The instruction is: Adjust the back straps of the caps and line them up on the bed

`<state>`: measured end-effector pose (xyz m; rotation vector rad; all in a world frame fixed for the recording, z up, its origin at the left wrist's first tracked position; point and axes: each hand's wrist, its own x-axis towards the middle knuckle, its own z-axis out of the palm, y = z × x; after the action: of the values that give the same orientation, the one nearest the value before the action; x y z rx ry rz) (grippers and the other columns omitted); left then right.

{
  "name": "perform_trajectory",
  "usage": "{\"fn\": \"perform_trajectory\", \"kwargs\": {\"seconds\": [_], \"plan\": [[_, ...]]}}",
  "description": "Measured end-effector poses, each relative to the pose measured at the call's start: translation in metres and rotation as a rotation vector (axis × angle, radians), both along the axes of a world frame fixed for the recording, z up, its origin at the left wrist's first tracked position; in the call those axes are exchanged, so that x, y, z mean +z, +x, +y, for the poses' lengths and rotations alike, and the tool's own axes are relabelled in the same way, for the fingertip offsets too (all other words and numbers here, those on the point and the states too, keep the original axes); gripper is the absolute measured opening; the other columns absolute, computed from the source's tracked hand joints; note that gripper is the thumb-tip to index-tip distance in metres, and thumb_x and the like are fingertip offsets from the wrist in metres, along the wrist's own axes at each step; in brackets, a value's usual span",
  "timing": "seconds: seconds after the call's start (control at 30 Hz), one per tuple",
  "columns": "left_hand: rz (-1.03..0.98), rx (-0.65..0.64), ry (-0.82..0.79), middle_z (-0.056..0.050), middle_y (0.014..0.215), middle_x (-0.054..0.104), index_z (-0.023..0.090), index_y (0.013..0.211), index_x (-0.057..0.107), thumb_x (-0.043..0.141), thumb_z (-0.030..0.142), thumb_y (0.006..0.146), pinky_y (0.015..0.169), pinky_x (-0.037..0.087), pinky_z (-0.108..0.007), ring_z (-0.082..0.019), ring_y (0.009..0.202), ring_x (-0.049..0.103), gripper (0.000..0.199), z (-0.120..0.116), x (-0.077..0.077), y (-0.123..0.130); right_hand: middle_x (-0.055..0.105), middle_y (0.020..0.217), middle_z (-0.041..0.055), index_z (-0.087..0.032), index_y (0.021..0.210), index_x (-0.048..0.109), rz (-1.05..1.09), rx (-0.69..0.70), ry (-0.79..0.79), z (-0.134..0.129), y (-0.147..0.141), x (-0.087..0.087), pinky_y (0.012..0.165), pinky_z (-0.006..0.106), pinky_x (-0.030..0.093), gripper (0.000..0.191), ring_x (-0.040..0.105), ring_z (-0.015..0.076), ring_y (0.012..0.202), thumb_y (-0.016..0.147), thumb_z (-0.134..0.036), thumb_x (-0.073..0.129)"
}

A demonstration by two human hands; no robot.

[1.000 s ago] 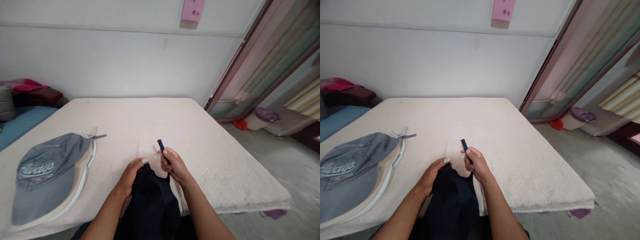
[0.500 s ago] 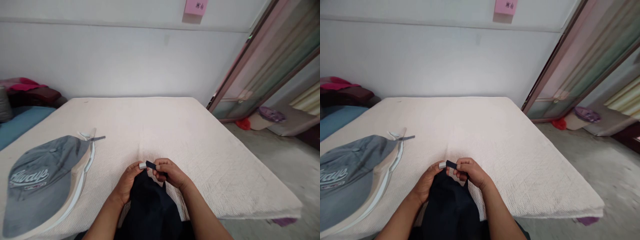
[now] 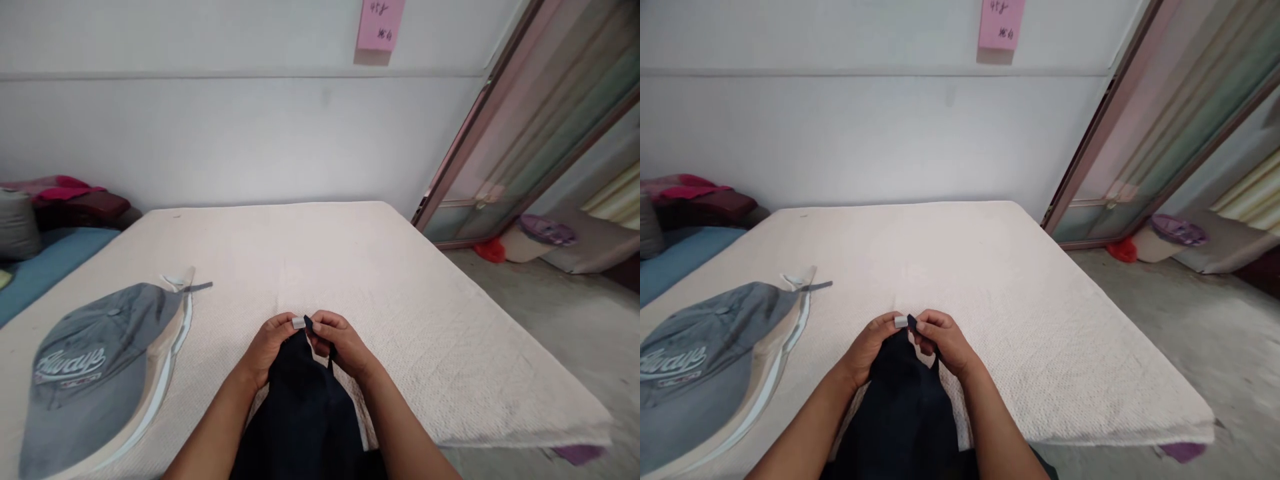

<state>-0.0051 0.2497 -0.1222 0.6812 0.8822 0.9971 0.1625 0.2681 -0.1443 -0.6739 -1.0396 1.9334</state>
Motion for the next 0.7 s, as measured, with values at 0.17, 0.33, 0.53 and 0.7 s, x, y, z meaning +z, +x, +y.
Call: {"fn": "perform_trajectory", "kwargs": {"seconds": [0.17, 0.33, 0.53, 0.7], "plan": [[-0.06, 0.046, 0.022, -0.003, 0.068, 0.068, 0.014, 0.077, 0.065, 0.072, 0.025, 0.074, 0.056, 0.042, -0.021, -0.012, 0.058, 0.06, 0.014, 0.001, 0.004, -0.004, 0.054, 0.06, -0.0025, -0.015, 0.071, 0.056, -0.018, 0.034, 0.002, 0.007, -0.011, 0.016, 0.044, 0.021, 0.022, 0.023, 0.039, 0.0049, 0.044, 0.081, -0.034, 0.065], [-0.071, 0.121, 0.071, -0.003, 0.066, 0.066, 0.013, 0.073, 0.064, 0.067, 0.027, 0.077, 0.056, 0.043, -0.022, -0.012, 0.056, 0.058, 0.014, 0.0, 0.006, -0.017, 0.056, 0.061, -0.0023, -0.015, 0.069, 0.056, -0.075, 0.119, 0.065, 0.014, -0.026, 0.033, 0.046, 0.02, 0.026, 0.022, 0.039, 0.0045, 0.045, 0.081, -0.031, 0.064], [-0.065, 0.056, 0.036, -0.004, 0.065, 0.067, 0.013, 0.074, 0.066, 0.068, 0.027, 0.075, 0.057, 0.044, -0.024, -0.015, 0.058, 0.06, 0.014, -0.003, 0.003, -0.019, 0.06, 0.061, -0.0002, -0.014, 0.068, 0.057, -0.076, 0.116, 0.051, 0.008, -0.022, 0.031, 0.046, 0.02, 0.031, 0.022, 0.046, 0.0061, 0.045, 0.081, -0.031, 0.063], [-0.114, 0.006, 0.046, -0.005, 0.067, 0.068, 0.013, 0.076, 0.067, 0.065, 0.024, 0.077, 0.06, 0.044, -0.025, -0.015, 0.059, 0.061, 0.011, -0.009, -0.001, -0.013, 0.063, 0.061, 0.0012, -0.014, 0.068, 0.058, -0.055, 0.127, -0.017, 0.005, -0.017, 0.021, 0.046, 0.02, 0.036, 0.022, 0.051, 0.0076, 0.045, 0.079, -0.032, 0.064]]}}
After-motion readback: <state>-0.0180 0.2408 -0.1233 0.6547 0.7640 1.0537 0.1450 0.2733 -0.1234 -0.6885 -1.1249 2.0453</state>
